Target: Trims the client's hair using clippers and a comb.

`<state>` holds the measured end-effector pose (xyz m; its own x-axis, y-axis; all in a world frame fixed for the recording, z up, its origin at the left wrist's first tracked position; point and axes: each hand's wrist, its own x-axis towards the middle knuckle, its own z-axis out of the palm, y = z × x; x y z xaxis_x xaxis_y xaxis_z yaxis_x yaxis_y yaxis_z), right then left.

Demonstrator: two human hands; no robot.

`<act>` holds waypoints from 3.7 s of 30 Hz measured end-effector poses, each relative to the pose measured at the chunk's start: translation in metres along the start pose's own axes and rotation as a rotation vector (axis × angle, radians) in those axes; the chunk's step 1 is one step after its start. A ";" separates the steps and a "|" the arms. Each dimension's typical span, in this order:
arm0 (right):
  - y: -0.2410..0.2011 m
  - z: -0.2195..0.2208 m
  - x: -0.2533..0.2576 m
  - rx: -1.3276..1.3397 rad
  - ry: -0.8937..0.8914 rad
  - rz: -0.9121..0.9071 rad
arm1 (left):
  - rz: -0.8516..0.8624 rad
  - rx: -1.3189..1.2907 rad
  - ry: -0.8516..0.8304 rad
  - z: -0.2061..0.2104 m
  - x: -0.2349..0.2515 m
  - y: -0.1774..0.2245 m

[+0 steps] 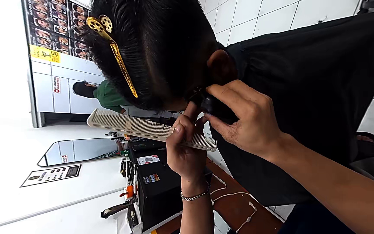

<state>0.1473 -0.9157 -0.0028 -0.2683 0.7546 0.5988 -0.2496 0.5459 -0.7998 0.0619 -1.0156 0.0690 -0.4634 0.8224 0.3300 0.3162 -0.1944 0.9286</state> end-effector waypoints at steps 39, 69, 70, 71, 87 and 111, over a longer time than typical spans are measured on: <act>0.006 -0.001 0.004 -0.053 -0.061 -0.139 | -0.044 -0.082 0.180 -0.005 -0.027 -0.004; 0.008 0.000 0.004 0.018 -0.075 -0.075 | -0.018 -0.067 0.169 -0.003 -0.029 -0.007; 0.008 0.000 0.005 0.015 -0.076 -0.082 | -0.013 -0.073 0.166 -0.004 -0.029 -0.007; 0.008 0.001 0.005 0.013 -0.076 -0.087 | -0.011 -0.075 0.166 -0.004 -0.030 -0.007; 0.014 -0.043 -0.033 0.292 0.023 0.287 | -0.193 -0.053 -0.069 -0.021 -0.039 0.012; 0.033 -0.253 -0.093 0.453 0.381 0.915 | 0.250 1.391 0.142 -0.014 -0.003 0.043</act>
<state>0.3989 -0.8756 -0.0955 -0.2404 0.9128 -0.3300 -0.4428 -0.4057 -0.7996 0.0653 -1.0336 0.1101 -0.3268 0.7691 0.5493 0.9058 0.4207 -0.0502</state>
